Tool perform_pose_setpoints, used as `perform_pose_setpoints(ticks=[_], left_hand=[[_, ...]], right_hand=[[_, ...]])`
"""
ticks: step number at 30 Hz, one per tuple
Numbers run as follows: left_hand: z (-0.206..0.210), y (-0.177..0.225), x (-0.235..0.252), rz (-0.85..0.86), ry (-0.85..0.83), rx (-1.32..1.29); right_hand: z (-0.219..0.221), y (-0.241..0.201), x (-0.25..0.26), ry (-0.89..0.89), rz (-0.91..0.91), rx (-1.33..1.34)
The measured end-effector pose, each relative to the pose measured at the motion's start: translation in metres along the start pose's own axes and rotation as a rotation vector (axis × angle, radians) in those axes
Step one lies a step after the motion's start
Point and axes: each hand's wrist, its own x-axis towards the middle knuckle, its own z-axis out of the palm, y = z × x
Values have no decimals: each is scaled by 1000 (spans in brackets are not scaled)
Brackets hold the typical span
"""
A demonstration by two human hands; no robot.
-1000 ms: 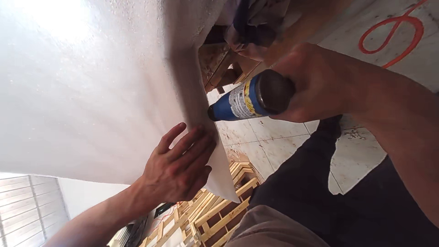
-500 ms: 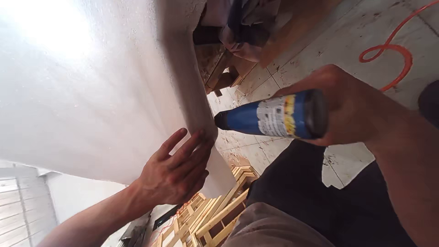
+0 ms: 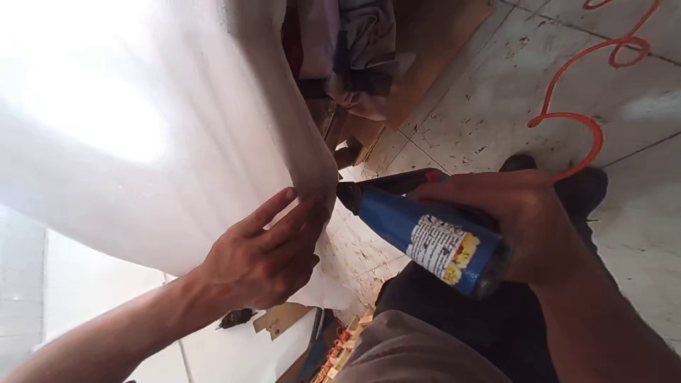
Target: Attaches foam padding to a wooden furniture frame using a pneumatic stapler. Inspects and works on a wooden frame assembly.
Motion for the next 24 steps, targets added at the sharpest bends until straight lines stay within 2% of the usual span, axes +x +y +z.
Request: perform_pose_setpoints(ticks=[9,14,18,24], left_hand=[[8,12,-19,43,-30,60],[18,19,-37,113,-50,126],[21,15,-40,188,-51,199],[33,26,-54,238,-59,271]], right_hand=[[25,-15,-19,102,-42,-230],[56,-20,-54,213,-31,-213],[85,-19,-64,277,-40,-276],[95,-20,-78,345,-64,-323]])
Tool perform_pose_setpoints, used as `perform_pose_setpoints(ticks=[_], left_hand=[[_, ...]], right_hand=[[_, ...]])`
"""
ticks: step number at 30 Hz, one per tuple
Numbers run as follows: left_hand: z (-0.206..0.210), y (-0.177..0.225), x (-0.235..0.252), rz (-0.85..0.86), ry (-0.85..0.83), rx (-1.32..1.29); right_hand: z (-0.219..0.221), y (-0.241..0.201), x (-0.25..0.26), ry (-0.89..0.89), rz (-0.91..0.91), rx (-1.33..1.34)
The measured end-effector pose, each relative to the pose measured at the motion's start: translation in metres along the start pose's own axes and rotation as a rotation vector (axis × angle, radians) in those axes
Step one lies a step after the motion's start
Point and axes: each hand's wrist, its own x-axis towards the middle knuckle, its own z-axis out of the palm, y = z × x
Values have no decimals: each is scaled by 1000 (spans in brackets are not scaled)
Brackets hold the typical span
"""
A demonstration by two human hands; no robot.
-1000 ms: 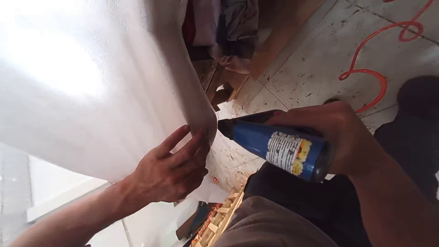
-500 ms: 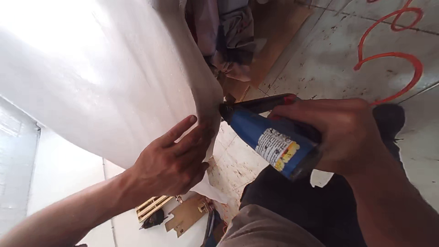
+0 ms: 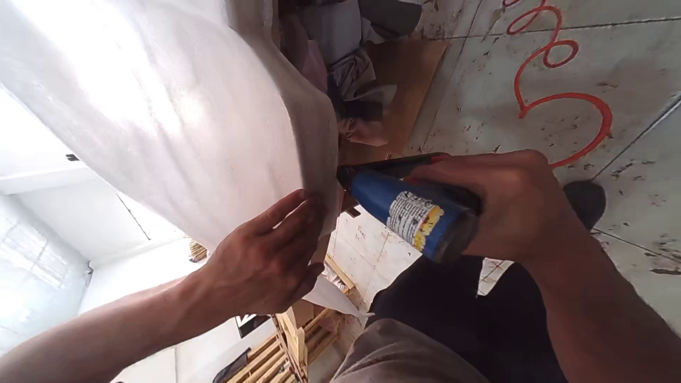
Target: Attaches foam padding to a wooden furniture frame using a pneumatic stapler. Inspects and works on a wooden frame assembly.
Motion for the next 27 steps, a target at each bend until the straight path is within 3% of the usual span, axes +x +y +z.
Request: perform_pose_setpoints(ticks=[6,16,27], left_hand=[[6,15,-10,7,-17,36],[8,21,-21,27,-11,118],[33,17,-38,194,46,200]], right_hand=[[16,-8,-36,70,22,57],[51,-17,-47,77,2,-3],[99,-34,-105,274,24,13]])
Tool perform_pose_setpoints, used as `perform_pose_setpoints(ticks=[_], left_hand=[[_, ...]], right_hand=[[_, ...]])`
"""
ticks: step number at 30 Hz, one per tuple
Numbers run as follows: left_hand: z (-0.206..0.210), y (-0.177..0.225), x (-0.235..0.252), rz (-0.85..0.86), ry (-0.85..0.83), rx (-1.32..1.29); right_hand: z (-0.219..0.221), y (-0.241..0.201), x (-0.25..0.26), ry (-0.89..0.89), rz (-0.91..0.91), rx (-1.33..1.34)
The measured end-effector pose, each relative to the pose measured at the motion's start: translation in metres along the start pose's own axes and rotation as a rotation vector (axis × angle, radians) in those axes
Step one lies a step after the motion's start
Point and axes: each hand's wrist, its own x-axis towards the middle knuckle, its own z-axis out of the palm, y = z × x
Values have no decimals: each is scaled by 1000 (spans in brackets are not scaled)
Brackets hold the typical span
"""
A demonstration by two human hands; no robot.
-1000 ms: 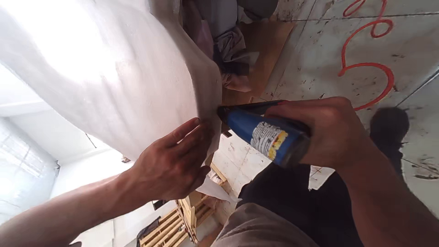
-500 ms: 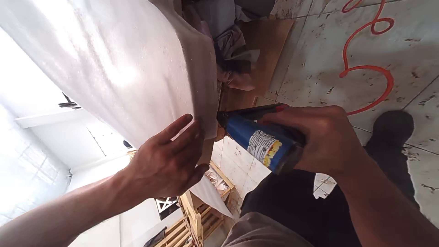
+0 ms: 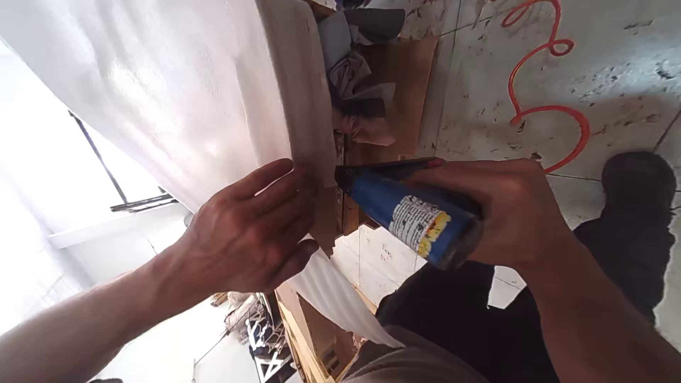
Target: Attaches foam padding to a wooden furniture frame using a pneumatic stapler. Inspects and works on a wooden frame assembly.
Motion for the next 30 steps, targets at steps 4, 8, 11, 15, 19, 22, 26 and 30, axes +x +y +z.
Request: perform_pose_setpoints(ticks=[4,8,11,15,19,22,26,30], left_hand=[[5,-1,-4,8,49,15],[15,19,-21,-55,115,-69],[32,61,-52,-123,354,-230],[50,134,-101,-449,770,-384],[83,164,-151,-1137,832,-677],[101,192,-167,-1485,908,-1043],[121,202,-139,-1641,823,-1527],[97,165,-86,-1639,946,-1791]], right_hand=[[6,-3,3,-45,3,-40],[1,-7,7,-104,13,-65],[-19,-8,-10,-69,10,-27],[-61,-10,-76,-36,166,97],[-106,-49,-107,-44,376,-62],[-136,-86,-108,-191,446,-239],[-171,-113,-93,-342,444,-418],[-187,-123,-60,-434,348,-562]])
